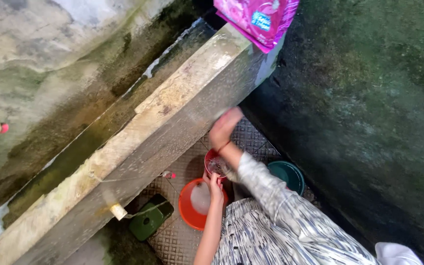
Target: Cleaning a concrete water trough using a brush and soapy water.
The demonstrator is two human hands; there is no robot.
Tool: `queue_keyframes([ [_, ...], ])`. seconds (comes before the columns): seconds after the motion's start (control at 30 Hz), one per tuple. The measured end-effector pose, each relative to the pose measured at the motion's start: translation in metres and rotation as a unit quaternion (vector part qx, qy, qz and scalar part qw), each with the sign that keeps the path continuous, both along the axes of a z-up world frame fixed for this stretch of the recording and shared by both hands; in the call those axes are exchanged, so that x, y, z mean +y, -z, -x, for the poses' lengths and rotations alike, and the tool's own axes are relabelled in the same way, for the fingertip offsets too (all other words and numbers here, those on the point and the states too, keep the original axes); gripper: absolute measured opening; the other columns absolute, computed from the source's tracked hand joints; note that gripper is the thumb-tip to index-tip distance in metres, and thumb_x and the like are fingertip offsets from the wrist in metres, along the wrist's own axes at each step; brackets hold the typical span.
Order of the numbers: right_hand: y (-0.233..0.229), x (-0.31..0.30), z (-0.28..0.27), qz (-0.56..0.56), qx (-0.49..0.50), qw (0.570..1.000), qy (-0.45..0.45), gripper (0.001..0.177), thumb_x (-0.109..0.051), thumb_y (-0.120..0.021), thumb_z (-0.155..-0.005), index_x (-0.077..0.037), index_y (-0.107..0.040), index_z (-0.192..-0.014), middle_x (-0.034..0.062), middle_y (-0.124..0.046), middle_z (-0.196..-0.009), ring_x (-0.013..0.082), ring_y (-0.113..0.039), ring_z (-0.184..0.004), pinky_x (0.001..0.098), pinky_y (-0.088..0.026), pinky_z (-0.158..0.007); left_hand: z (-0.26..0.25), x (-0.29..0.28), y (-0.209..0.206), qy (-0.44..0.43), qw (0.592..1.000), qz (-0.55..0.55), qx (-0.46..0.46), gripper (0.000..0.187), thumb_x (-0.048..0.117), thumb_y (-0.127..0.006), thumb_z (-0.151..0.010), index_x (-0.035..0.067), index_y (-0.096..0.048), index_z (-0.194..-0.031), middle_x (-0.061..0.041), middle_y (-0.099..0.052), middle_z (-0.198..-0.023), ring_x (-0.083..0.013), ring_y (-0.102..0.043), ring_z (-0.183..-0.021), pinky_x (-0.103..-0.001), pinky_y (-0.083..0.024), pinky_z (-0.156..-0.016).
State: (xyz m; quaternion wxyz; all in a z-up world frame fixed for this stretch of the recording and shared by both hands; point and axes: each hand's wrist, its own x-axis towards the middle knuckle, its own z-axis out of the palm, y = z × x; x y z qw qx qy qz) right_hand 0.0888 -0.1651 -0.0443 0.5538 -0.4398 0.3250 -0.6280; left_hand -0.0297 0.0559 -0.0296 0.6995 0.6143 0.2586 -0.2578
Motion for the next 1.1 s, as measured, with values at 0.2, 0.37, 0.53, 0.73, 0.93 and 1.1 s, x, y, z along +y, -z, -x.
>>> queue_keyframes([
  [0.2,-0.090,-0.020,-0.014,0.014,0.280,0.943,0.182,0.012,-0.011,-0.042,-0.114,-0.001,-0.048,-0.118,0.0168,-0.048,-0.122,0.0294,-0.047,-0.115,0.0455,-0.041,-0.107,0.006,0.013,0.011,-0.017,0.999,-0.029,0.019,0.073,0.028,-0.063,-0.081,0.022,-0.042,-0.151,-0.001,-0.054,-0.108,-0.0070,-0.048,-0.076,-0.020,-0.035,-0.060],
  [0.37,-0.121,0.077,0.075,-0.211,-0.013,0.909,-0.358,0.027,-0.032,-0.046,-0.111,-0.011,-0.048,-0.129,0.0099,-0.050,-0.132,0.0180,-0.048,-0.122,0.0314,-0.041,-0.108,0.006,0.019,0.003,-0.038,0.993,0.074,-0.080,0.078,0.016,-0.066,-0.079,0.008,-0.036,-0.150,-0.004,-0.061,-0.126,-0.0106,-0.065,-0.098,-0.026,-0.055,-0.080],
  [0.53,-0.144,0.075,0.118,-0.480,-0.113,0.630,-0.599,0.044,-0.044,-0.048,-0.106,-0.008,-0.064,-0.124,0.0091,-0.070,-0.104,0.0201,-0.068,-0.087,0.0327,-0.056,-0.077,0.019,0.035,-0.018,0.017,0.988,0.096,-0.121,0.076,0.015,-0.064,-0.083,0.003,-0.035,-0.151,-0.011,-0.056,-0.134,-0.0192,-0.060,-0.107,-0.032,-0.054,-0.081],
  [0.73,-0.156,0.088,0.134,-0.347,0.029,0.603,-0.717,0.042,-0.036,-0.057,-0.103,-0.002,-0.063,-0.127,0.0090,-0.071,-0.107,0.0170,-0.068,-0.089,0.0320,-0.058,-0.081,0.035,0.069,-0.037,-0.007,0.987,0.110,-0.118,0.084,0.009,-0.064,-0.083,0.013,-0.024,-0.157,-0.010,-0.052,-0.139,-0.0176,-0.058,-0.112,-0.029,-0.052,-0.088],
  [0.93,-0.203,0.142,0.140,0.226,0.478,0.434,-0.730,0.038,-0.029,-0.068,-0.091,0.000,-0.068,-0.115,0.0181,-0.074,-0.104,0.0301,-0.070,-0.092,0.0390,-0.057,-0.080,0.064,0.107,-0.062,0.029,0.984,0.110,-0.136,0.089,0.007,-0.065,-0.083,0.016,-0.023,-0.161,-0.009,-0.053,-0.131,-0.0122,-0.054,-0.089,-0.025,-0.047,-0.069],
  [1.1,-0.047,0.216,0.153,0.570,0.538,0.393,-0.481,0.032,-0.026,-0.072,-0.081,-0.003,-0.073,-0.102,0.0188,-0.071,-0.117,0.0342,-0.069,-0.109,0.0427,-0.055,-0.093,0.080,0.131,-0.089,0.070,0.970,0.124,-0.195,0.089,0.006,-0.063,-0.082,0.017,-0.022,-0.160,-0.007,-0.052,-0.135,-0.0101,-0.059,-0.091,-0.024,-0.053,-0.071],
])
